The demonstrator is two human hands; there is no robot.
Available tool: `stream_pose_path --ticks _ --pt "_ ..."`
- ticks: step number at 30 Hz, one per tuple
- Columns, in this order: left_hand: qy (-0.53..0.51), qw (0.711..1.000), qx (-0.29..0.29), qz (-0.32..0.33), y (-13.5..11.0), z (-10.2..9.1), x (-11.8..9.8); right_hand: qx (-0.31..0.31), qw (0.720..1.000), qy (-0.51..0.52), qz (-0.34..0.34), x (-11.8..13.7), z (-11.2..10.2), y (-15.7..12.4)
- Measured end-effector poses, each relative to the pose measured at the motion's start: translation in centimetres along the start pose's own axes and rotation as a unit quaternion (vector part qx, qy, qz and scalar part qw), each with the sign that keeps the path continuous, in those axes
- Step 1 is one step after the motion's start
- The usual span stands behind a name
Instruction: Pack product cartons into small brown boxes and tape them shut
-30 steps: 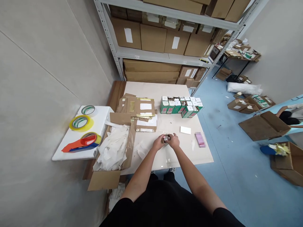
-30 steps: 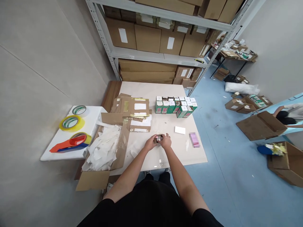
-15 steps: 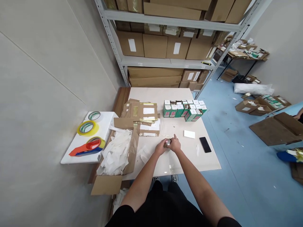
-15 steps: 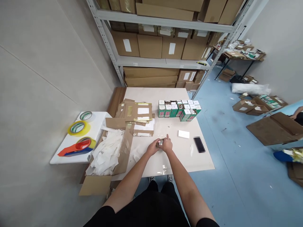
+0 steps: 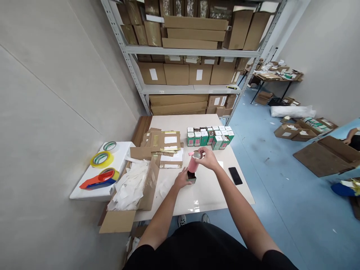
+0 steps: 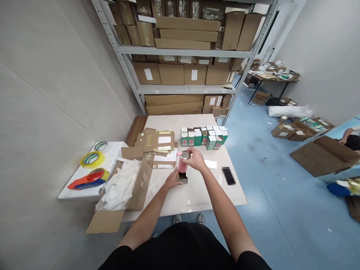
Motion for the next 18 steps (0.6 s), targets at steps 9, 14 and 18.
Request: stream_pose_path --ticks 9,14,18 --pt "-0.156 0.979 -0.065 0.113 -0.4 -5.7 -12.8 -0.029 0.995 0.078 -0.046 1.6 -4.3 0.2" --pt "-0.118 0.969 -0.136 0.169 0.3 -2.7 -20.9 -0.030 0.989 0.129 -0.058 -1.0 -5.3 -0.9" --pt "-0.119 0.966 -0.163 0.163 0.5 -0.2 -21.9 -0.021 0.987 0.160 -0.001 -9.3 -7.2 -2.3"
Point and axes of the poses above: each hand's wrist, its own y-axis towards the middle knuckle, its own z-axis out of the palm, x = y × z, the point moved 3 cm from there along y, towards the middle knuckle, and after that the axes turned 1 degree about -x, right-handed, at the moved point
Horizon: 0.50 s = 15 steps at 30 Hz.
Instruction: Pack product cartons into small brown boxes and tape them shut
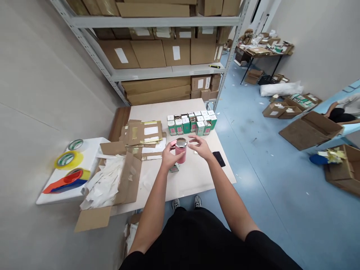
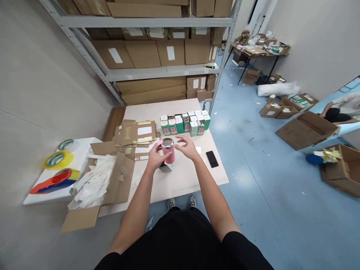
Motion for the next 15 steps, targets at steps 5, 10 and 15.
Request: stream_pose_path --ticks 5,10,15 --pt "-0.022 0.994 -0.061 -0.085 -1.8 1.2 2.3 -0.059 0.950 -0.214 0.221 -15.2 -6.5 -5.9" --pt "-0.027 0.993 -0.064 -0.098 -3.7 1.6 3.7 0.087 0.870 -0.319 0.367 -26.5 -6.5 -12.3" --pt "0.006 0.992 -0.059 -0.108 -5.0 0.5 5.0 0.084 0.856 -0.352 0.369 -30.6 -6.2 -12.2"
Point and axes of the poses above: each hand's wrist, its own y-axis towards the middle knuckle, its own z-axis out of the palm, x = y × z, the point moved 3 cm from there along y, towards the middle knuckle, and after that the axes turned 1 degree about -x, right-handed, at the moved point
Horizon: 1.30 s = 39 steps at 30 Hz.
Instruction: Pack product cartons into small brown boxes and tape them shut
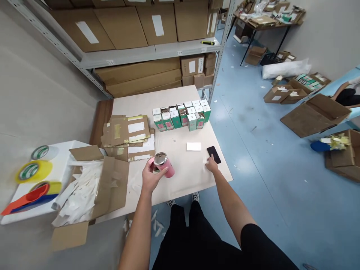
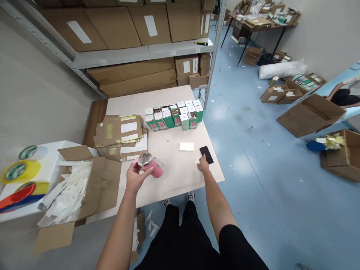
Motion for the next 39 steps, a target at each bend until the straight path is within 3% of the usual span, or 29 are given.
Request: stream_pose_path --ticks 6,10,13,16,19,21,24,26,30,35,39 --pt "0.022 1.000 -0.017 -0.014 0.4 -0.5 0.3 0.009 1.000 -0.010 0.016 0.1 -0.2 1.8" --pt "0.003 1.000 -0.024 -0.008 1.1 0.0 -0.6 0.025 0.999 0.010 0.019 0.7 -0.7 0.1" --pt "-0.011 1.000 -0.023 0.008 1.6 0.0 -1.5 -0.020 0.998 0.065 -0.012 3.0 -1.4 -2.1" --pt "-0.019 1.000 -0.003 0.012 2.1 -0.7 -2.7 -0.071 0.978 0.164 -0.103 8.0 -2.5 -4.9" --pt "-0.017 1.000 0.008 0.003 2.7 -2.0 -4.1 -0.069 0.937 0.275 -0.205 15.1 -4.2 -8.2" --pt "-0.016 1.000 0.013 0.000 3.2 -3.0 -5.1 -0.028 0.888 0.363 -0.279 20.4 -5.7 -10.6" --pt "-0.063 0.998 0.019 0.016 4.0 -4.6 -6.8 0.132 0.784 0.481 -0.370 27.6 -7.9 -14.4" --pt "-0.111 0.993 0.014 0.028 4.5 -5.8 -7.8 0.174 0.754 0.499 -0.391 31.0 -9.1 -16.4" --pt "-0.155 0.987 0.034 0.024 5.7 -8.2 -9.3 0.149 0.755 0.520 -0.370 35.0 -9.8 -18.4" --pt "-0.073 0.994 0.064 0.057 7.7 -11.4 -11.5 0.074 0.753 0.556 -0.342 37.7 -9.2 -20.1" --pt "-0.052 0.994 0.067 0.076 8.2 -12.8 -13.4 -0.041 0.798 0.490 -0.347 38.4 -9.4 -21.7"
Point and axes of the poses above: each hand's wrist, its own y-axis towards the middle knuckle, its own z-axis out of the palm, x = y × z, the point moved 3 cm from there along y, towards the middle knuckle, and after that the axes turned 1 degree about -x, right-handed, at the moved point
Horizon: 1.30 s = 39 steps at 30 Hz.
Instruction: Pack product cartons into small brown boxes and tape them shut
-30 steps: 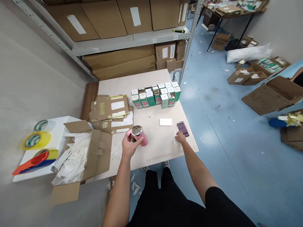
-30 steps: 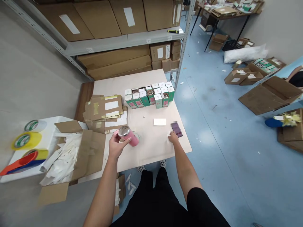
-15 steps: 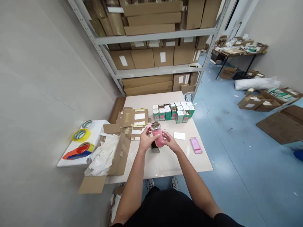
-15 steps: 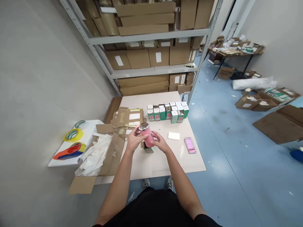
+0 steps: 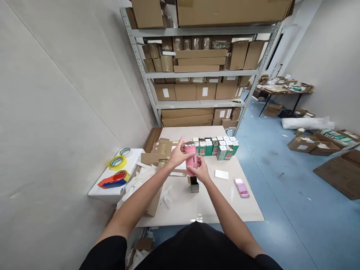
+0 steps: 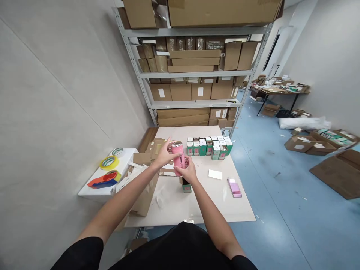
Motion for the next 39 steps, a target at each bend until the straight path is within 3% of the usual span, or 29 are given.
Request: stream_pose_path --ticks 2,7,10,13,16,20,25,27,32,36,39 --pt "-0.016 1.000 -0.004 0.007 -0.1 -0.2 -0.8 0.004 0.999 -0.027 -0.018 0.7 0.1 -0.3" --pt "-0.098 0.994 0.034 -0.018 -0.5 -0.4 -2.1 0.112 0.993 0.025 -0.037 2.0 0.3 -0.5" --pt "-0.105 0.994 0.018 -0.028 -0.4 -0.8 -2.6 0.088 0.995 0.004 -0.050 2.6 0.5 -0.2" --pt "-0.074 0.996 -0.047 -0.024 -0.5 -1.2 -2.9 0.040 0.996 -0.039 -0.069 3.2 0.9 0.1" --pt "-0.089 0.992 -0.084 -0.034 -0.9 -1.4 -2.7 0.063 0.994 -0.047 -0.074 3.7 1.4 0.0" --pt "-0.167 0.984 -0.048 -0.035 -1.7 -1.3 -2.0 0.126 0.989 -0.011 -0.075 4.3 1.9 -0.4" --pt "-0.195 0.980 -0.038 0.004 -1.9 -1.4 -1.6 0.055 0.997 -0.012 -0.058 4.3 2.0 -0.3" --pt "-0.188 0.981 -0.051 -0.001 -1.8 -1.5 -1.3 0.053 0.997 -0.009 -0.056 4.1 2.0 -0.3" --pt "-0.218 0.975 -0.028 -0.020 -1.9 -1.4 -0.7 0.131 0.990 0.020 -0.045 3.4 1.4 -0.7" --pt "-0.206 0.978 0.030 -0.024 -2.0 -0.7 -0.4 0.068 0.996 -0.019 -0.052 3.1 0.4 -1.0" --pt "-0.191 0.980 0.031 -0.038 -1.8 -0.5 -0.3 0.042 0.996 -0.046 -0.059 2.9 -0.1 -1.3"
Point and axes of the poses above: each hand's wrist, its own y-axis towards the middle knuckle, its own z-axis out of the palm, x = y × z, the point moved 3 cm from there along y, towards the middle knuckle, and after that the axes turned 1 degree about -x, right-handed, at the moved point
